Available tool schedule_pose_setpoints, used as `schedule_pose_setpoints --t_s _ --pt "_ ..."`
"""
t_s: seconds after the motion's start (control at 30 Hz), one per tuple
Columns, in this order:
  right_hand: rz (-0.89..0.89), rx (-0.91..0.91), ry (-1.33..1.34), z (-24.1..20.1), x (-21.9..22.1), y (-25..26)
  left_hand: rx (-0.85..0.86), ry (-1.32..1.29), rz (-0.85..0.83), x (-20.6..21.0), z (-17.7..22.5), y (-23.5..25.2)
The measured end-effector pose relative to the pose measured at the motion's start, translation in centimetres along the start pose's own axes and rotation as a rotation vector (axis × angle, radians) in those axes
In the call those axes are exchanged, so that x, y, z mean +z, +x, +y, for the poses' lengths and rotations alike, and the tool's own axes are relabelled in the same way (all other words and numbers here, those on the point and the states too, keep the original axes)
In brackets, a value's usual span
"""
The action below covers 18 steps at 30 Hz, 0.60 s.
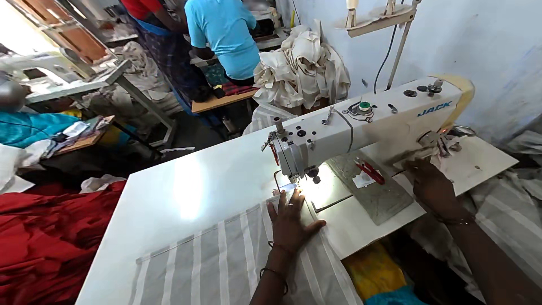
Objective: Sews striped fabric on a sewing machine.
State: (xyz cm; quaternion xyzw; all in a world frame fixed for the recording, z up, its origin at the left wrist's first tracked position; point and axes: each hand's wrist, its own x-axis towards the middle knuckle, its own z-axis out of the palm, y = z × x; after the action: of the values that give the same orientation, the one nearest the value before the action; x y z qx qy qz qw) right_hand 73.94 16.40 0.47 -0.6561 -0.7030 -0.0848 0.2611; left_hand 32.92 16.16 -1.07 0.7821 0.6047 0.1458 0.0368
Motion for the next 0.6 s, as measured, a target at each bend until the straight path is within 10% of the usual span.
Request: schedule_pose_setpoints --t_s 0.6 --pt "0.196 0.201 -0.045 1.1 2.6 -1.4 -0.133 0.029 -0.232 -2.1 -2.5 8.5"
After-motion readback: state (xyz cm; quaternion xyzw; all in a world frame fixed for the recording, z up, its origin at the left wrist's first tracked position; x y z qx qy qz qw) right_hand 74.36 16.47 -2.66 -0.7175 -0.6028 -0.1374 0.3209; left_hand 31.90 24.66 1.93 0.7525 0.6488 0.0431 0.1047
